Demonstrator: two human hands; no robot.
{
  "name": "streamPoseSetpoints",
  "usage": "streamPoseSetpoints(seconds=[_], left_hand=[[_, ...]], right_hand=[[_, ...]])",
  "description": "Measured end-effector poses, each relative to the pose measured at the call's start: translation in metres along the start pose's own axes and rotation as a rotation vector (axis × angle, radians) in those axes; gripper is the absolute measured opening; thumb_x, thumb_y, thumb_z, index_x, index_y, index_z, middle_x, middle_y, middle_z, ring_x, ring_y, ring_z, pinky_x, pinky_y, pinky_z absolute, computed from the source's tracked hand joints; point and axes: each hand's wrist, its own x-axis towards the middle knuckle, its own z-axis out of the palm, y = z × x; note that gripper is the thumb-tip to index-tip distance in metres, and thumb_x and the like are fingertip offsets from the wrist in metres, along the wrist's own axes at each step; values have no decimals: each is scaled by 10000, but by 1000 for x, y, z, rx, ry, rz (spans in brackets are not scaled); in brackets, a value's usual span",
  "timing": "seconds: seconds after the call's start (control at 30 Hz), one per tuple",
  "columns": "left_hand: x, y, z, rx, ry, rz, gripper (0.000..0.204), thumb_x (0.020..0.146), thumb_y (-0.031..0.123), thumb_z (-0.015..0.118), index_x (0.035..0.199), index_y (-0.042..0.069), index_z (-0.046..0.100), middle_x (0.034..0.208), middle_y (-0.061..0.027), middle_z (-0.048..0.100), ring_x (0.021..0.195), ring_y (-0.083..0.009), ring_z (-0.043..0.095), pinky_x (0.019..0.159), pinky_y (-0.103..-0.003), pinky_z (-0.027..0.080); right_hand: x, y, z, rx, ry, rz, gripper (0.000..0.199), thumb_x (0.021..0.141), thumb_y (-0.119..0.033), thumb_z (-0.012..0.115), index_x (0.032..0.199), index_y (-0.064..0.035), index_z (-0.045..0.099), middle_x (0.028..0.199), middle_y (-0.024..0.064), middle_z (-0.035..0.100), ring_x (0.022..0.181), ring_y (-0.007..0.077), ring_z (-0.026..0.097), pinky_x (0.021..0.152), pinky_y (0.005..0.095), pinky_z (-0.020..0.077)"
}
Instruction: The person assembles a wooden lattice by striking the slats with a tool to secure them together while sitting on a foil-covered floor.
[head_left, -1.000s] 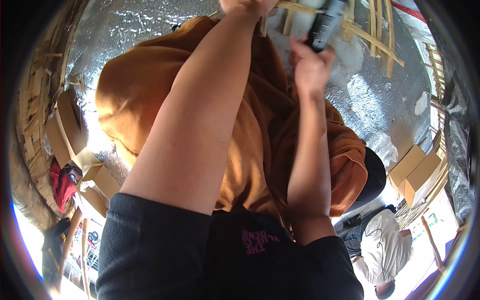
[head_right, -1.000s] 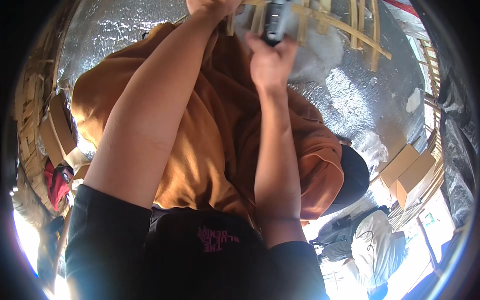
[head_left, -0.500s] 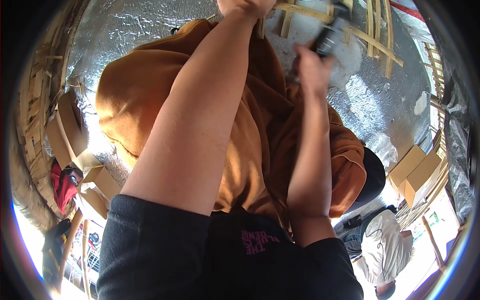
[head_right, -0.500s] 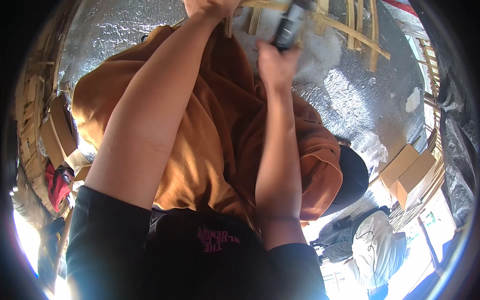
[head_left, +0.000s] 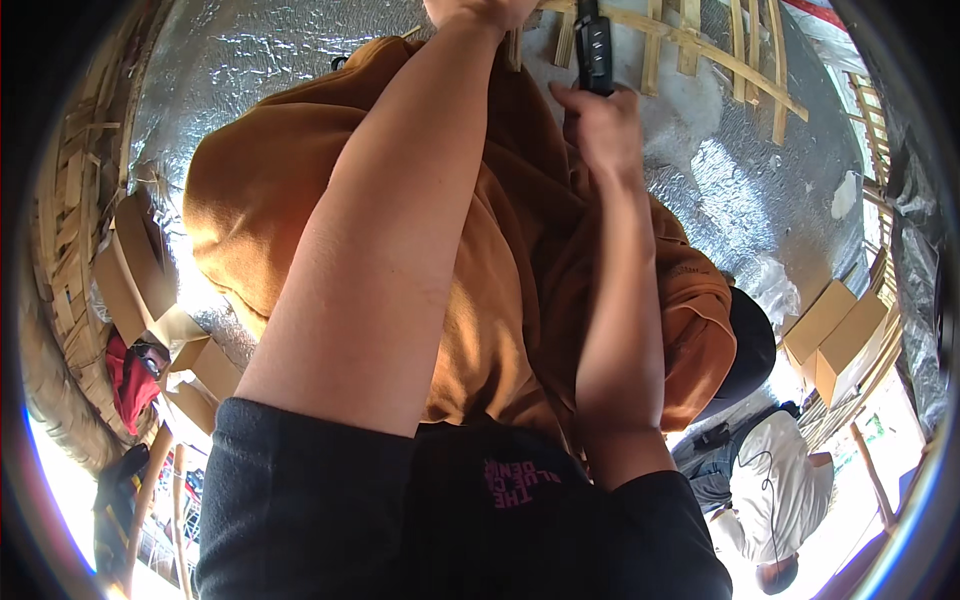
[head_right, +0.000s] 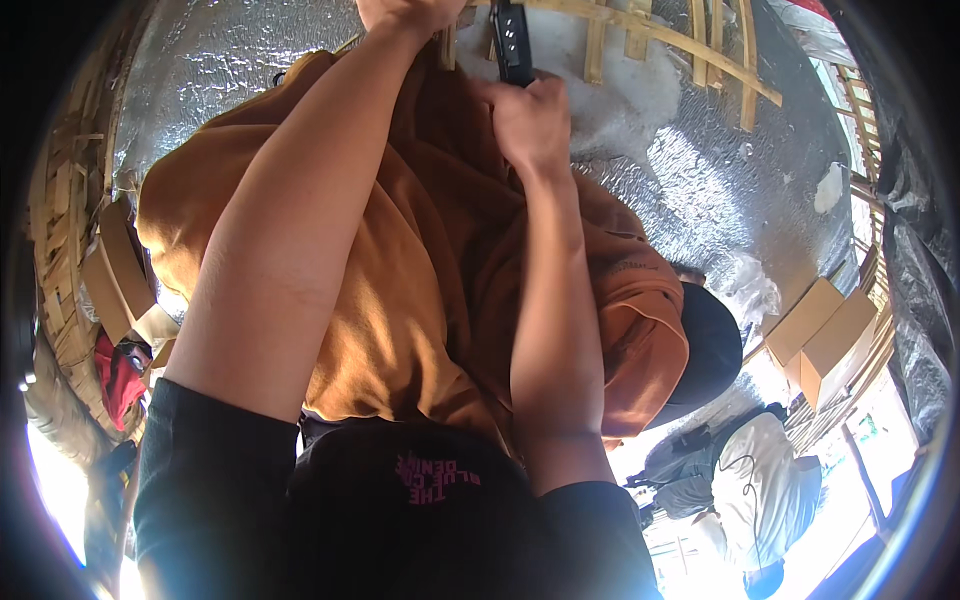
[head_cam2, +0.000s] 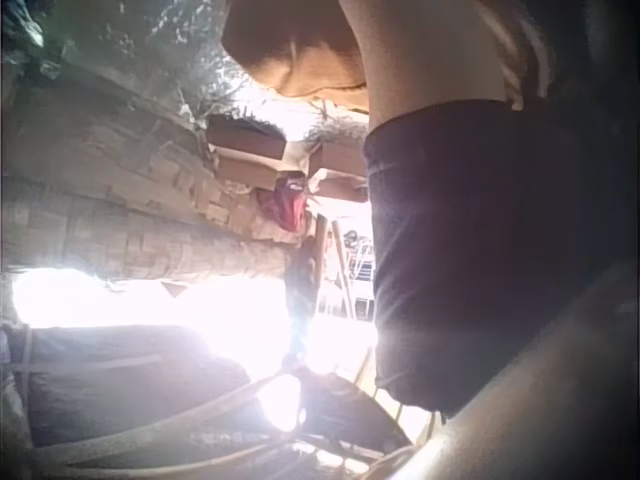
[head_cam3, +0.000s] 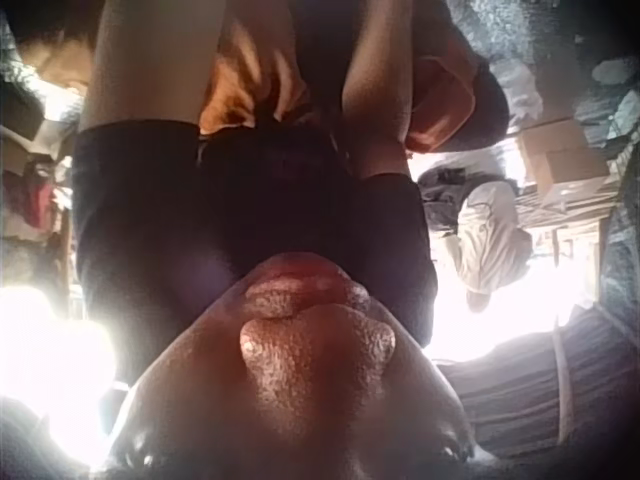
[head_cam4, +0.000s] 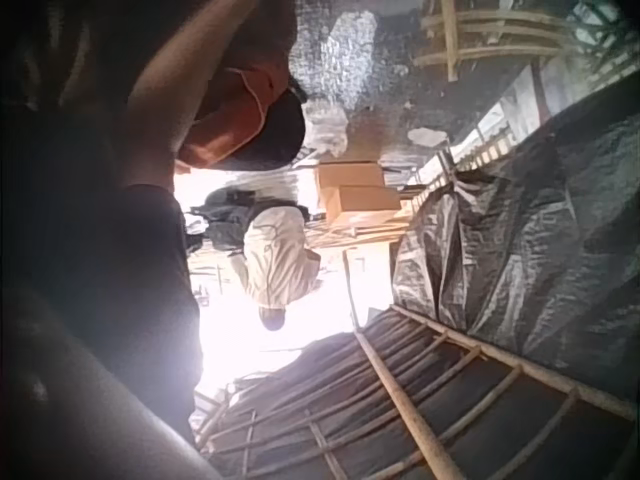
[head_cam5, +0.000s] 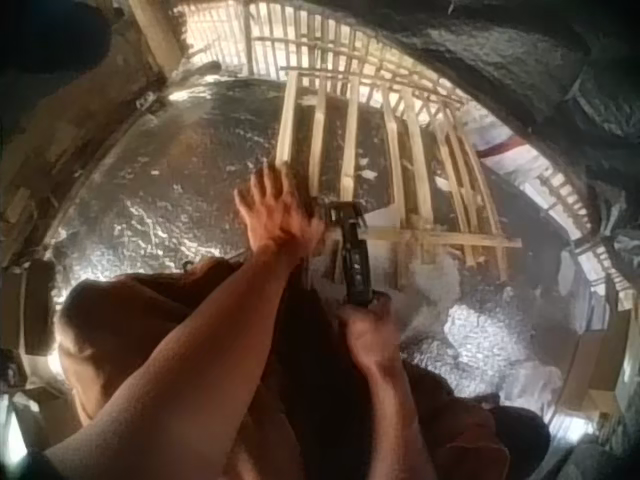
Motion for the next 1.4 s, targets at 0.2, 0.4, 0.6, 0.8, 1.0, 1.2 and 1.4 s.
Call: streamPoseSetpoints(seconds=[0.2, 0.4, 0.6, 0.8, 1.0, 1.2, 1.4], left_hand=[[-1, 4, 6, -55, 131, 10, 840, 998, 541, 420, 1620, 66, 115, 1684, -157, 135, 1552, -345, 128, 1246, -578, 89], [4, -3, -1, 0, -10, -38, 881, 970, 549, 471, 1621, 69, 122, 1682, -154, 154, 1554, -339, 116, 1244, -576, 87], [5, 3, 3, -57, 89, 16, 896, 966, 567, 475, 1621, 68, 122, 1689, -153, 111, 1554, -340, 115, 1249, -567, 85], [1, 4, 8, -39, 110, 7, 832, 1003, 552, 389, 1617, 55, 128, 1686, -155, 127, 1553, -341, 118, 1249, -567, 85], [0, -3, 5, -40, 119, 5, 806, 1012, 534, 375, 1616, 54, 141, 1683, -157, 137, 1552, -339, 123, 1245, -572, 89], [-1, 2, 9, -5, 126, 9, 826, 1005, 556, 392, 1619, 66, 134, 1687, -151, 128, 1553, -340, 117, 1244, -573, 90], [5, 16, 9, -67, 81, 30, 823, 1007, 544, 395, 1620, 68, 122, 1688, -159, 117, 1555, -346, 111, 1246, -573, 88]], right_hand=[[4, 2, -4, 504, -19, -341, 280, 850, -105, 729, 639, -74, 548, 536, 12, 489, 420, 96, 426, 434, 276, 303], [9, 11, -9, -11, 110, -99, 240, 823, -170, 779, 700, -57, 608, 579, 32, 550, 476, 112, 490, 461, 286, 330], [24, 27, -8, 246, 153, -107, 227, 832, -93, 746, 675, -101, 583, 583, 16, 522, 462, 105, 443, 455, 276, 292], [16, 16, -12, -9, 97, -113, 239, 831, -77, 736, 658, -96, 572, 578, 6, 514, 445, 102, 433, 430, 282, 293], [5, 8, 0, 367, 198, -10, 315, 845, -66, 729, 631, -110, 503, 572, -20, 478, 448, 90, 421, 432, 275, 288], [-2, -20, -21, 262, 158, -161, 282, 849, -47, 720, 684, -106, 499, 565, -25, 443, 455, 85, 386, 459, 262, 275], [10, 18, -12, 477, 366, -223, 240, 845, -66, 726, 700, -92, 537, 582, -3, 476, 476, 117, 435, 473, 276, 339]])
